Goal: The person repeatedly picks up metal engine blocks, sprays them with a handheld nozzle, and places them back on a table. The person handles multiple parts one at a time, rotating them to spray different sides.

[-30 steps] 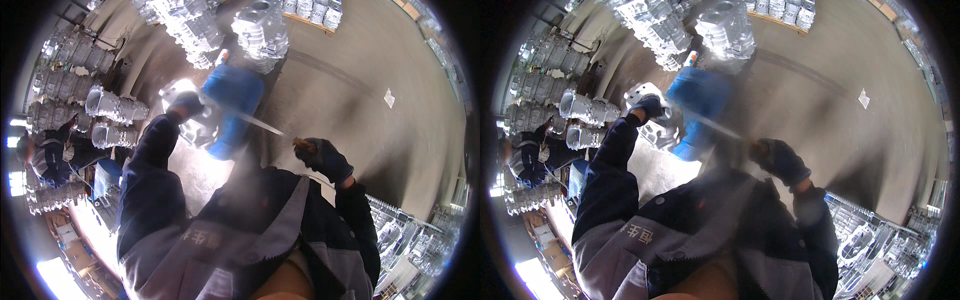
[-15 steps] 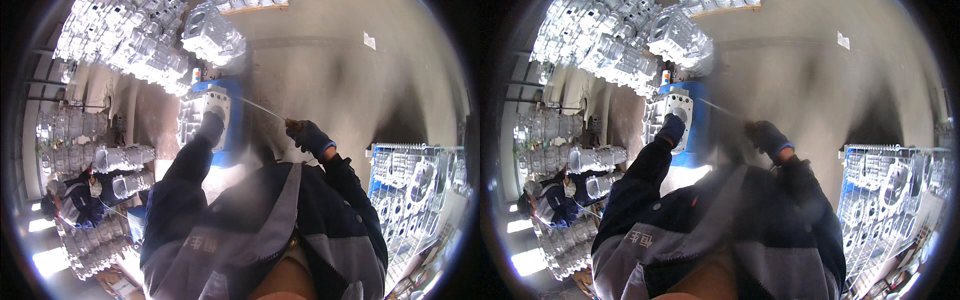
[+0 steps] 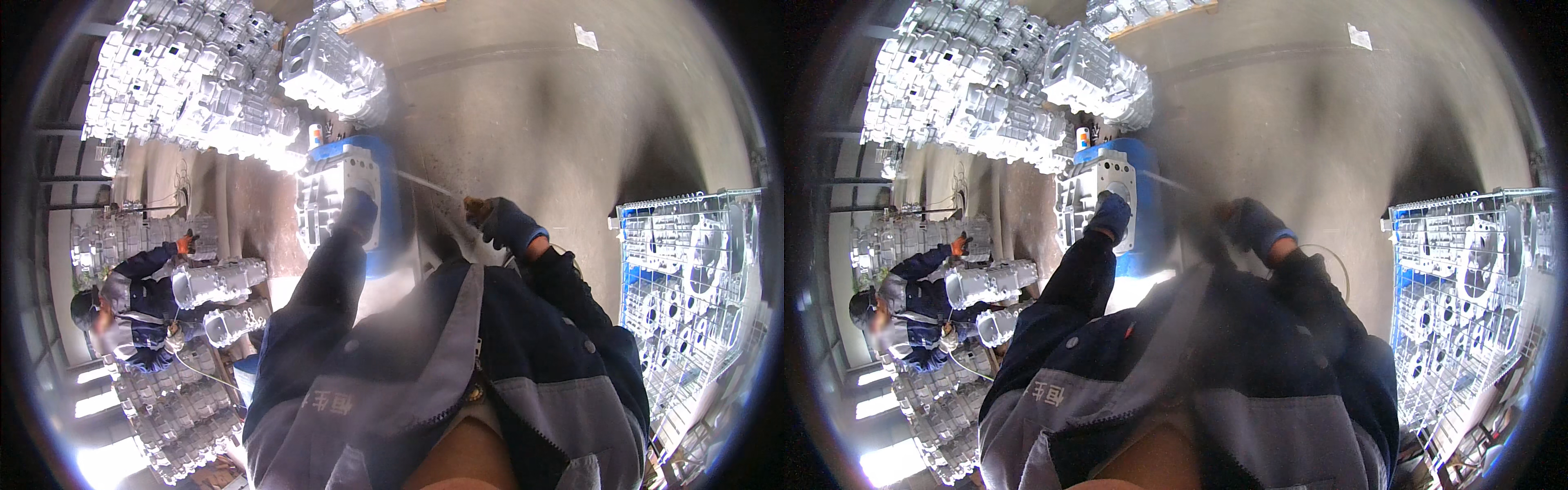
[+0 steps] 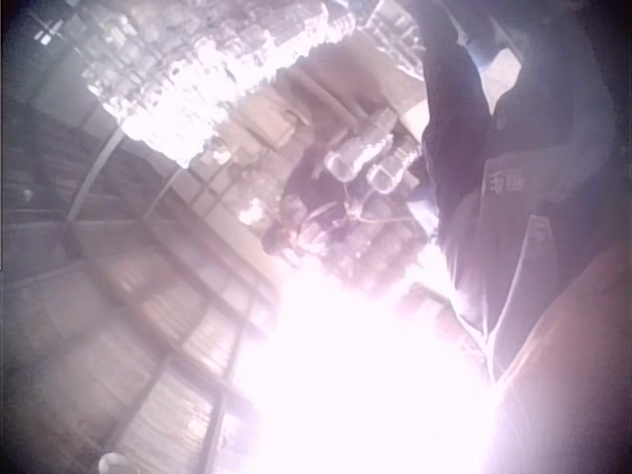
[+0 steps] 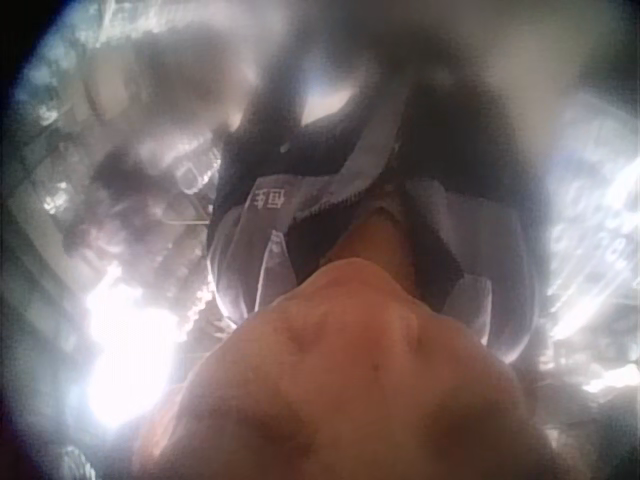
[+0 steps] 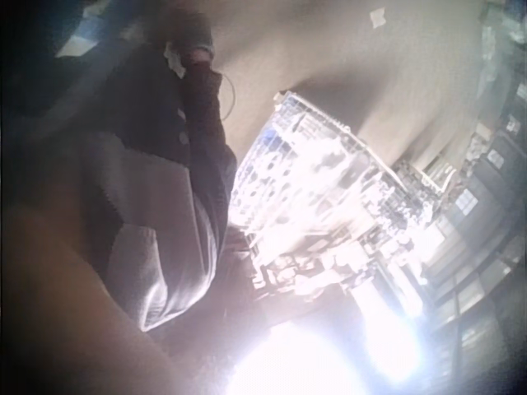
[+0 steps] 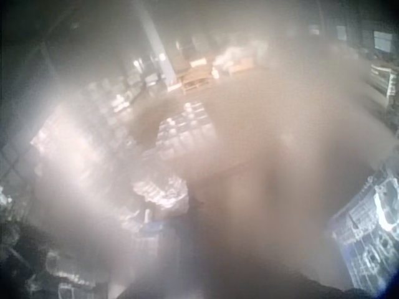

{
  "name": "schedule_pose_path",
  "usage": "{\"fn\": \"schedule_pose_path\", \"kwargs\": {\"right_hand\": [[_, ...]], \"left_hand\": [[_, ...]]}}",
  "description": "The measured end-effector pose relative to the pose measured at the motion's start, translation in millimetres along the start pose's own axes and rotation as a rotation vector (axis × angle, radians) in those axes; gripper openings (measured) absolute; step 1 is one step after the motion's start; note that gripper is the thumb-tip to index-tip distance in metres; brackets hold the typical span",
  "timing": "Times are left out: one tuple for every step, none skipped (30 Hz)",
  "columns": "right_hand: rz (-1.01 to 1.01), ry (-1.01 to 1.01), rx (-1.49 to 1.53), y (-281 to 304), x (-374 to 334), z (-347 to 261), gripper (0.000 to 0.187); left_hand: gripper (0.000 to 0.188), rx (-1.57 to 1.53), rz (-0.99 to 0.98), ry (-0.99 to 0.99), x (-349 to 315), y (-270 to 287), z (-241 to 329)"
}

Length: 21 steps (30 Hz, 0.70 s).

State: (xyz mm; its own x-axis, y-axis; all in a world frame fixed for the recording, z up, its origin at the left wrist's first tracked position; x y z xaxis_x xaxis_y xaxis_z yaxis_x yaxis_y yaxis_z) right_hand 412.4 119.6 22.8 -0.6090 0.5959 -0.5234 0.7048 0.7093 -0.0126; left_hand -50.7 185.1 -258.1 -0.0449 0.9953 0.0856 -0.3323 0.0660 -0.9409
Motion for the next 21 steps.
{"fn": "schedule_pose_path", "kwargs": {"right_hand": [[0.091, 0.016, -0.012, 0.5, 0.6, 0.8, 0.024], [0.030, 0.075, 0.010, -2.9, 1.6, 0.2, 0.025], [0.039, 0.097, -0.003, -4.8, 1.8, 0.2, 0.027], [0.050, 0.120, -0.014, -6.2, 2.1, -0.6, 0.029], [-0.052, 0.082, -0.142, -10.9, 1.6, 0.1, 0.037], [0.011, 0.059, -0.150, -10.5, 0.6, -0.3, 0.039], [0.020, 0.057, -0.130, -11.5, -0.7, -1.6, 0.041], [0.026, 0.077, -0.110, -12.3, -2.9, -3.7, 0.042], [0.090, 0.169, -0.096, -11.3, -4.8, -8.5, 0.042], [0.032, 0.236, -0.138, -13.1, -6.7, -12.3, 0.042], [0.006, 0.224, -0.174, -13.2, -7.5, -13.7, 0.042], [0.005, 0.243, -0.240, -12.8, -7.5, -15.9, 0.041], [-0.032, 0.268, -0.170, -10.4, -7.3, -18.0, 0.039], [0.010, 0.173, -0.155, -8.6, -4.6, -16.4, 0.038], [0.003, 0.111, -0.168, -3.2, -2.2, -15.2, 0.037], [0.006, 0.060, -0.155, -0.4, 1.3, -13.9, 0.036], [0.009, 0.009, -0.143, 2.8, 5.1, -12.3, 0.035], [0.026, -0.036, -0.104, 6.6, 9.1, -10.5, 0.034], [0.112, -0.107, -0.110, 9.2, 12.9, -7.3, 0.033], [0.018, 0.011, -0.078, 6.4, 17.0, -9.3, 0.034], [-0.005, 0.100, -0.091, 4.3, 19.9, -10.0, 0.036]], "left_hand": [[0.047, 0.070, 0.075, -0.009, -0.9, -0.5, -2.9], [0.047, 0.140, 0.147, -0.021, -3.8, -4.1, -4.5], [0.047, 0.210, 0.218, -0.032, -7.9, -10.2, -5.4], [0.047, 0.286, 0.272, -0.032, -11.1, -19.0, -5.1], [0.047, 0.355, 0.307, -0.028, -14.3, -29.5, -5.3], [0.046, 0.422, 0.335, -0.020, -16.2, -41.0, -5.3], [0.046, 0.490, 0.357, -0.013, -17.1, -52.5, -6.2], [0.046, 0.540, 0.373, -0.009, -17.0, -64.0, -7.6], [0.046, 0.586, 0.390, -0.003, -18.0, -75.1, -8.6], [0.045, 0.627, 0.400, 0.005, -17.4, -85.3, -10.2], [0.045, 0.664, 0.412, 0.010, -17.1, -94.4, -12.0], [0.045, 0.691, 0.418, 0.015, -16.8, -102.7, -13.1], [0.045, 0.717, 0.421, 0.018, -16.6, -110.0, -14.3], [0.045, 0.742, 0.423, 0.024, -16.4, -116.4, -15.1], [0.044, 0.759, 0.426, 0.025, -16.3, -121.8, -16.0], [0.044, 0.778, 0.428, 0.027, -16.4, -126.7, -16.5], [0.044, 0.792, 0.432, 0.029, -16.8, -131.1, -16.6], [0.044, 0.809, 0.433, 0.030, -17.4, -135.0, -17.3], [0.043, 0.823, 0.438, 0.029, -17.7, -138.7, -17.1], [0.043, 0.843, 0.437, 0.031, -18.1, -142.2, -17.5], [0.043, 0.859, 0.442, 0.034, -18.7, -145.5, -18.1]]}}
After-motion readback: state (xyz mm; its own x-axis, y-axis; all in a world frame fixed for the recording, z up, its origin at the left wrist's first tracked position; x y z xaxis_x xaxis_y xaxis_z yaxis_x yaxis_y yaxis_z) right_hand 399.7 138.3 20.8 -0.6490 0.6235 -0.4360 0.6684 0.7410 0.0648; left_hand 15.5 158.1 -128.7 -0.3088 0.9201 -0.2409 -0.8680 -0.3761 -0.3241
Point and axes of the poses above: each hand's wrist, its own x-axis towards the middle knuckle, its own y-axis out of the back of the hand, z = x × y, the point moved 3 cm from there along x, towards the middle knuckle, and after that the axes turned 1 degree about -x, right-handed, at the moved point
